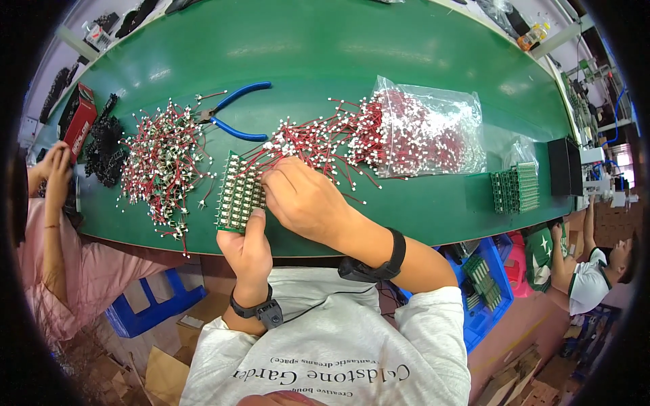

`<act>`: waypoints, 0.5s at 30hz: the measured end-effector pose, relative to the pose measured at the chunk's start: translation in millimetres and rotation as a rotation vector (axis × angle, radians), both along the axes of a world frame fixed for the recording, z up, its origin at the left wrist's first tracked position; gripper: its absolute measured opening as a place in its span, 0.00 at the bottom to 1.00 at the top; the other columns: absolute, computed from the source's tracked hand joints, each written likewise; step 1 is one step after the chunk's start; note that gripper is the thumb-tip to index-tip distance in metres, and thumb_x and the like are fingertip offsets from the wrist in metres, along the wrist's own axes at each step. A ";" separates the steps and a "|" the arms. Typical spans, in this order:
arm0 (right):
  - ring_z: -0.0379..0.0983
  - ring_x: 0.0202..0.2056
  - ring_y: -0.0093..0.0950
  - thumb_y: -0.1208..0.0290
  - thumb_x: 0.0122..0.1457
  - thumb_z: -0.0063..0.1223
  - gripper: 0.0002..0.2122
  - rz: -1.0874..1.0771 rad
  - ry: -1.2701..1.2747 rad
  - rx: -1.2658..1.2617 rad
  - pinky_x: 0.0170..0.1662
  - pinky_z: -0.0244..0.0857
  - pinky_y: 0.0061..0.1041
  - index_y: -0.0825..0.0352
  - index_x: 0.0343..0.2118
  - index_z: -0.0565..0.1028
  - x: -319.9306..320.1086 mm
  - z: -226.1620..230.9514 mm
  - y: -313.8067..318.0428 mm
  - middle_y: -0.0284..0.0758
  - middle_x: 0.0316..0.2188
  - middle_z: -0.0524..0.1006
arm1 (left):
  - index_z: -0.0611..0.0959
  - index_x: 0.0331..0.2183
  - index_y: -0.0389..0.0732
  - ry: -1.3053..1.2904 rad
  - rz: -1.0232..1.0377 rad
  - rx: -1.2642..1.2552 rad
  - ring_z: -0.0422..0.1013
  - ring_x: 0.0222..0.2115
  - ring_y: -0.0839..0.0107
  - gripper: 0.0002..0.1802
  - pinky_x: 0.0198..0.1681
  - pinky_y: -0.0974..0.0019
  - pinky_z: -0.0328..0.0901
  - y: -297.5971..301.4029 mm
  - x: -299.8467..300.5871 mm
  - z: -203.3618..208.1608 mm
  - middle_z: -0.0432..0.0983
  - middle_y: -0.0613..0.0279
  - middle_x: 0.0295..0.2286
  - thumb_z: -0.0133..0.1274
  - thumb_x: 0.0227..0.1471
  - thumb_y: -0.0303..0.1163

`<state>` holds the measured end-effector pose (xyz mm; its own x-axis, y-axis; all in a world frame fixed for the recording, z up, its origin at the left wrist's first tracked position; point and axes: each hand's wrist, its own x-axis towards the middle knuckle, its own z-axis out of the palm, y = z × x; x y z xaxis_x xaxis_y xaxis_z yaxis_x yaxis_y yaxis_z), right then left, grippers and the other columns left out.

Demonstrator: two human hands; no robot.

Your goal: The person inserts red and white wires into a green circuit board by hand, one at a time. After filling the board, they place it into a blue bin and retrieve a new circuit board from a stack to repeat the process.

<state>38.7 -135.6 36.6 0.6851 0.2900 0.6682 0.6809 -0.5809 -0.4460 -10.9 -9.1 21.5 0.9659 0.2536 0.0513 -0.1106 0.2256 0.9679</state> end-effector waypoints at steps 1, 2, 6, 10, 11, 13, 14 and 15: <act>0.73 0.28 0.37 0.84 0.46 0.60 0.09 0.001 0.001 0.000 0.31 0.68 0.32 0.72 0.31 0.73 -0.1 -0.7 -0.2 0.39 0.26 0.73 | 0.78 0.38 0.31 0.008 -0.003 -0.004 0.66 0.29 0.83 0.11 0.32 0.77 0.60 1.0 -0.5 0.0 0.75 0.68 0.32 0.49 0.52 0.14; 0.72 0.28 0.37 0.84 0.46 0.61 0.09 0.002 0.015 0.007 0.31 0.68 0.32 0.71 0.30 0.73 -0.5 -1.7 -0.8 0.39 0.26 0.73 | 0.78 0.38 0.31 0.016 -0.005 -0.008 0.66 0.29 0.83 0.11 0.32 0.77 0.60 1.6 -0.4 0.4 0.75 0.68 0.32 0.49 0.51 0.14; 0.73 0.28 0.36 0.84 0.46 0.61 0.09 0.004 0.050 0.016 0.31 0.68 0.32 0.70 0.29 0.72 -2.0 -1.3 -2.4 0.39 0.25 0.74 | 0.79 0.38 0.31 0.043 -0.053 -0.033 0.66 0.28 0.83 0.10 0.31 0.76 0.60 2.9 -0.5 13.5 0.75 0.68 0.32 0.49 0.52 0.14; 0.73 0.27 0.36 0.84 0.46 0.61 0.08 0.016 0.057 0.036 0.31 0.68 0.32 0.70 0.28 0.72 -0.1 -1.6 -0.7 0.39 0.25 0.75 | 0.79 0.37 0.31 0.041 -0.085 0.053 0.66 0.28 0.84 0.09 0.31 0.76 0.60 6.6 0.1 10.9 0.75 0.69 0.31 0.49 0.51 0.15; 0.73 0.27 0.37 0.84 0.46 0.61 0.08 0.018 0.061 0.027 0.31 0.68 0.33 0.70 0.28 0.72 0.8 -1.0 -0.5 0.39 0.25 0.75 | 0.79 0.37 0.31 0.041 -0.100 0.068 0.66 0.29 0.83 0.09 0.31 0.76 0.60 8.0 0.6 9.4 0.75 0.69 0.31 0.49 0.51 0.15; 0.73 0.27 0.37 0.84 0.46 0.61 0.08 0.020 0.063 0.016 0.31 0.68 0.33 0.70 0.28 0.72 1.9 -0.9 0.0 0.39 0.25 0.75 | 0.79 0.38 0.30 0.047 -0.113 0.061 0.67 0.30 0.83 0.10 0.32 0.76 0.60 9.8 1.8 8.0 0.75 0.68 0.32 0.49 0.51 0.14; 0.73 0.27 0.36 0.84 0.46 0.61 0.08 0.016 0.064 0.020 0.30 0.68 0.33 0.70 0.28 0.72 2.3 -2.4 0.3 0.38 0.25 0.75 | 0.78 0.39 0.30 0.052 -0.126 0.056 0.67 0.31 0.82 0.11 0.34 0.76 0.61 10.6 2.5 7.0 0.75 0.67 0.33 0.49 0.51 0.14; 0.73 0.27 0.36 0.83 0.46 0.61 0.08 0.011 0.065 0.024 0.30 0.68 0.32 0.69 0.27 0.73 2.6 -2.5 0.0 0.38 0.25 0.75 | 0.78 0.39 0.30 0.049 -0.129 0.054 0.67 0.31 0.82 0.11 0.34 0.76 0.61 11.9 3.3 3.7 0.75 0.67 0.33 0.49 0.51 0.14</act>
